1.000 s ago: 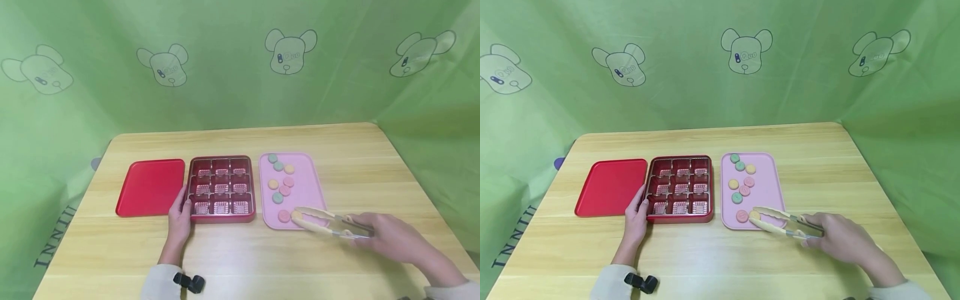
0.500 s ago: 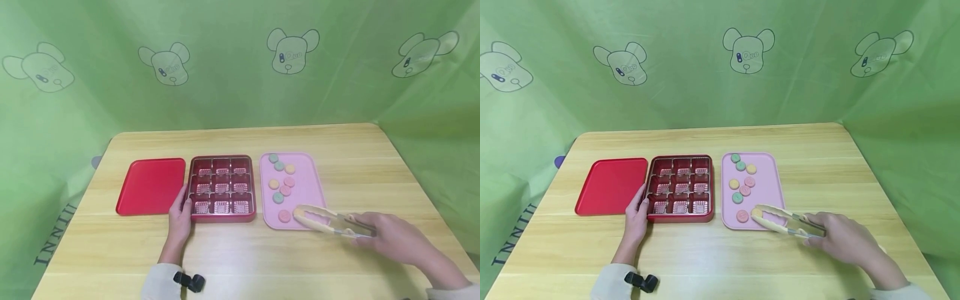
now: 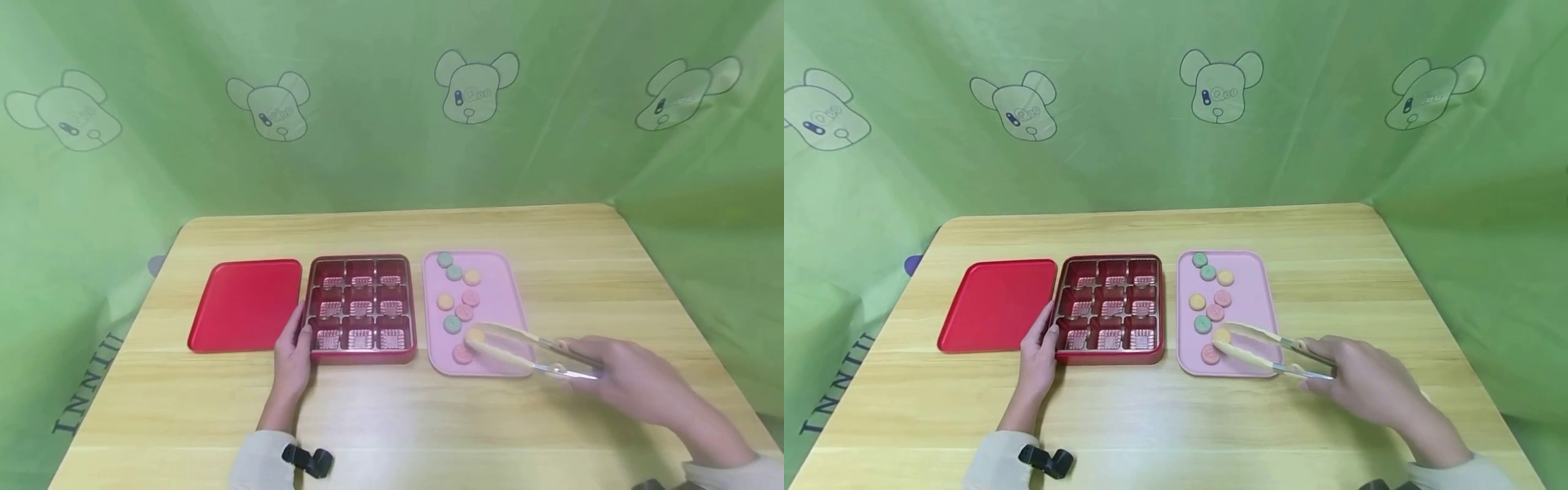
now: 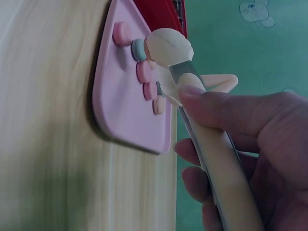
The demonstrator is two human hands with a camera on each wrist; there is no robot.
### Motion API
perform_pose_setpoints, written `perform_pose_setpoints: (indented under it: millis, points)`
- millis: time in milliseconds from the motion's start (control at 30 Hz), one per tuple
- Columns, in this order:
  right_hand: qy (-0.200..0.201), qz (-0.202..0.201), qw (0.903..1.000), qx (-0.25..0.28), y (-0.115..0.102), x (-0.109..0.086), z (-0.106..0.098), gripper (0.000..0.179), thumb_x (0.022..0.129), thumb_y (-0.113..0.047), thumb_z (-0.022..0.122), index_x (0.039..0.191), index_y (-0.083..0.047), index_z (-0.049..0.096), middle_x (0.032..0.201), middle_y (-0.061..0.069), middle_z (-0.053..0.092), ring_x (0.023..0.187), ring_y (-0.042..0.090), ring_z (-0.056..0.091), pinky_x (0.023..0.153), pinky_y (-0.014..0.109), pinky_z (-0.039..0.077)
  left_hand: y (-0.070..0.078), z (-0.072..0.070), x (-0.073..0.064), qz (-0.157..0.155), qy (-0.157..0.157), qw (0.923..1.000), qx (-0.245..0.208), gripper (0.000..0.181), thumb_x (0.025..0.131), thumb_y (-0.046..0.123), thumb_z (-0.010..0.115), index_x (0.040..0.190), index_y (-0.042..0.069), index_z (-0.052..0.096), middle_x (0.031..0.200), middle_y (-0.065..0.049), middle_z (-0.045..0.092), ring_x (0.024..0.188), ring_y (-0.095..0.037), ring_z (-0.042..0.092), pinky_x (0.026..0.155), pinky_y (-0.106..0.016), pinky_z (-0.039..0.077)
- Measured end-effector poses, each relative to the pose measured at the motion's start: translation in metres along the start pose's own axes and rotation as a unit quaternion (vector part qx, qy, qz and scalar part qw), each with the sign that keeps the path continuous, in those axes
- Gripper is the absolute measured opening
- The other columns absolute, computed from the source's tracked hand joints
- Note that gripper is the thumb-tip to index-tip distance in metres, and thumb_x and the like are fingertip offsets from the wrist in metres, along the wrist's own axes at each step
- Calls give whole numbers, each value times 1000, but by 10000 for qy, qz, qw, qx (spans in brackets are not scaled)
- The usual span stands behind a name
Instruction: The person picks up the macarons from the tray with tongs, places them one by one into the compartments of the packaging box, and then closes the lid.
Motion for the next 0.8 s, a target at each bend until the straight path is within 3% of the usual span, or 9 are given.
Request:
perform_pose_setpoints:
  millis: [167, 400, 633, 800]
  points:
    - [89, -92, 9999, 88, -16, 9, -3, 58, 72, -42, 77, 121, -12, 65, 111, 14, 68, 93, 33, 64, 70, 55, 52, 0, -1, 0, -92, 16, 9999, 59, 49, 99, 16, 41, 147, 11, 33, 152, -6, 33, 142, -23, 25, 116, -44, 24]
    - [250, -329, 9990, 162, -39, 18, -5, 55, 71, -40, 78, 118, -14, 67, 106, 8, 70, 87, 23, 63, 72, 49, 53, -1, -1, -1, -48, 23, 10000, 52, 49, 98, 15, 42, 146, 10, 34, 151, -7, 34, 141, -25, 27, 116, -44, 23]
    - [272, -509, 9980, 244, -61, 30, -3, 49, 73, -29, 77, 119, -14, 67, 113, 13, 67, 101, 37, 63, 82, 57, 50, -1, -1, -1, -20, 92, 9999, 38, 49, 98, 14, 43, 146, 10, 35, 151, -6, 36, 141, -25, 28, 116, -45, 24]
    - [273, -643, 9968, 386, -76, 39, 0, 47, 75, -24, 76, 119, -14, 66, 114, 13, 67, 105, 38, 61, 86, 57, 49, 0, 0, 0, 16, 61, 10000, -54, 49, 97, 13, 42, 146, 11, 36, 150, -5, 36, 141, -22, 27, 116, -43, 25]
Point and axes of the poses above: each hand's wrist, its own x-axis towards the middle knuckle, its own z-axis out of the palm, y = z × x, the point moved 10 cm from there along x, towards the middle knuckle
